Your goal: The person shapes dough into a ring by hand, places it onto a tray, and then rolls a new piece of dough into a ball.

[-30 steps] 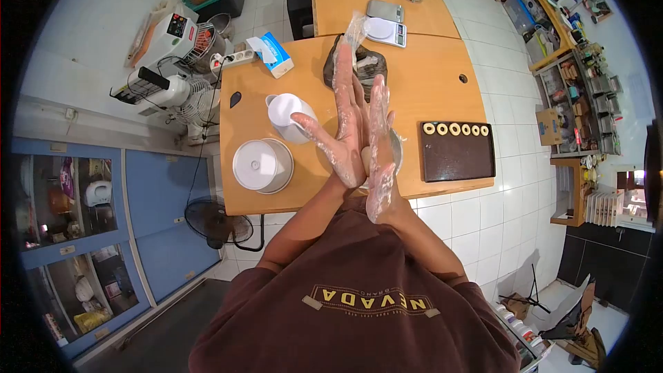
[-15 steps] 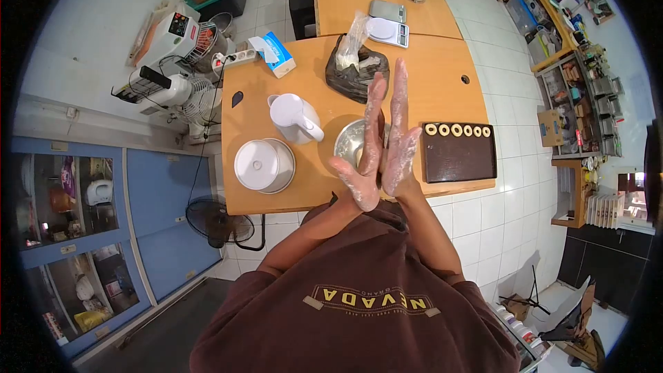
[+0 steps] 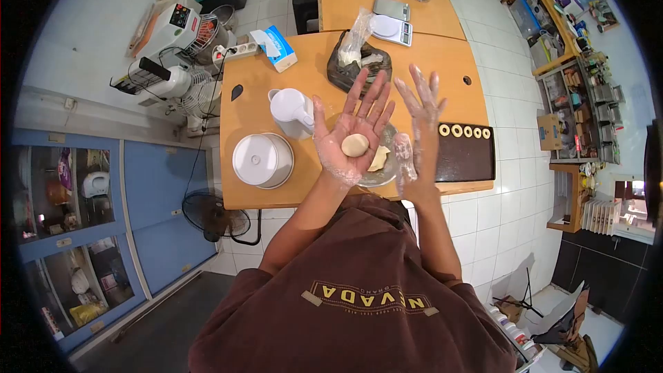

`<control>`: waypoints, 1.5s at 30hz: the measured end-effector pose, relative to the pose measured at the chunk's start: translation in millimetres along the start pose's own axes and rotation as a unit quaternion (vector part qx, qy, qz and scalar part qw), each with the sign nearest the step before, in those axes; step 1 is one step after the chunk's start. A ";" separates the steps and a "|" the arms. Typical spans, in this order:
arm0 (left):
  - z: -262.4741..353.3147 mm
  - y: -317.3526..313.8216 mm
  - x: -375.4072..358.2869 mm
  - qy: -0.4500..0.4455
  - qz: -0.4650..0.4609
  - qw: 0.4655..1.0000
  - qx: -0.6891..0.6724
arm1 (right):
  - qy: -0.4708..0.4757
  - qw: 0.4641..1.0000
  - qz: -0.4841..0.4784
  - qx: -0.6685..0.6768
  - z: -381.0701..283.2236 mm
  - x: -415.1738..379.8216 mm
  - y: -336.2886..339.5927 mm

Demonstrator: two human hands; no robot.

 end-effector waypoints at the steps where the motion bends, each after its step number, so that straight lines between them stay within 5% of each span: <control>1: 2.7 0.9 0.1 -0.005 0.012 1.000 0.006 | 0.000 1.000 -0.003 -0.009 3.0 -3.9 5.9; 8: 3.4 4.9 -4.2 -0.003 0.016 0.996 0.088 | 0.031 0.992 -0.096 -0.079 10.6 -38.5 -5.6; 22: -14.7 10.1 -1.0 -0.054 0.047 0.980 0.187 | 0.019 0.991 -0.114 -0.074 24.5 -56.7 -11.8; 37: -69.7 32.4 -6.5 0.042 0.114 0.951 0.284 | -0.078 0.983 -0.064 0.154 70.2 -48.2 43.8; 40: -76.0 30.0 -14.8 0.025 0.078 0.951 0.297 | -0.204 0.895 0.024 0.395 86.9 -49.3 50.4; 42: -74.7 31.8 -18.7 0.039 0.094 0.947 0.305 | -0.256 0.783 0.078 0.562 86.1 -47.2 52.5; 45: -71.1 31.3 -21.3 -0.019 0.089 0.896 0.434 | -0.296 0.729 0.059 0.614 91.5 -44.0 56.6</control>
Point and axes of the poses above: each hand's wrist, its own x-axis towards the middle knuckle, its own y-axis out of the back of the hand, z = x × y, the point moved 4 cm from there along x, towards the middle knuckle, and after that the axes turned 4 degrees about -z, right-handed, at the moved point
